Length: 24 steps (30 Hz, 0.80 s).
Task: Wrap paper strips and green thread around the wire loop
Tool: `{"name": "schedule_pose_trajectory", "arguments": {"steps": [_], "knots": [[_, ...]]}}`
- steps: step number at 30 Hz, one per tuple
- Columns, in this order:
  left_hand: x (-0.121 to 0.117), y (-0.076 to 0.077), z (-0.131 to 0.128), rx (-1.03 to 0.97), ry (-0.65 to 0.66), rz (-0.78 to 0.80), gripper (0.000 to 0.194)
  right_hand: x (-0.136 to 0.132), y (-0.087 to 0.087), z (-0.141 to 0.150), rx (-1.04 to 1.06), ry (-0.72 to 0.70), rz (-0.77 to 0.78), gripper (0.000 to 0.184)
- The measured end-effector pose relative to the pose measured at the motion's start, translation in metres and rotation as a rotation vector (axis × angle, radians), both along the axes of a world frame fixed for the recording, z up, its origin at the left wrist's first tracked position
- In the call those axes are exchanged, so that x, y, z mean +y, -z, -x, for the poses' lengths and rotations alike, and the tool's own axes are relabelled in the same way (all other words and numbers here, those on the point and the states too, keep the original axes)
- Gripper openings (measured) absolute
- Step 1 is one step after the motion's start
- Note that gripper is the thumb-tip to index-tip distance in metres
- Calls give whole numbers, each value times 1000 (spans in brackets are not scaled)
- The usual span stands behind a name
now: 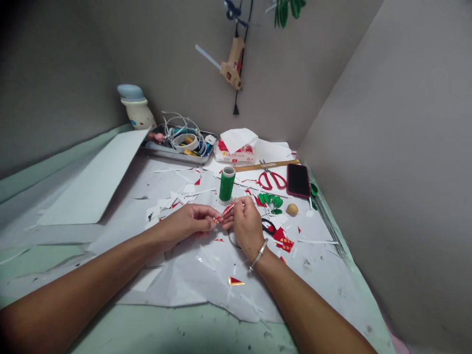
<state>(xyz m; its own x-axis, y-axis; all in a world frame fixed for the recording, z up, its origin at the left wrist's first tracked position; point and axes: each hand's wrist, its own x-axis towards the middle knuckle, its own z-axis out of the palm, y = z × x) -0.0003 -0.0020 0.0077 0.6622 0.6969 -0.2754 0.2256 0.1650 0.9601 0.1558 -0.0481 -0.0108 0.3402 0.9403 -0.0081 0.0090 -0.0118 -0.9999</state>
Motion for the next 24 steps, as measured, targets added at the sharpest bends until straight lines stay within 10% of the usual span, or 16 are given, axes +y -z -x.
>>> {"name": "schedule_pose_trajectory", "arguments": {"steps": [24], "knots": [[6, 11, 4, -78, -47, 6, 33, -3, -2, -1, -6, 17, -104, 27]]}}
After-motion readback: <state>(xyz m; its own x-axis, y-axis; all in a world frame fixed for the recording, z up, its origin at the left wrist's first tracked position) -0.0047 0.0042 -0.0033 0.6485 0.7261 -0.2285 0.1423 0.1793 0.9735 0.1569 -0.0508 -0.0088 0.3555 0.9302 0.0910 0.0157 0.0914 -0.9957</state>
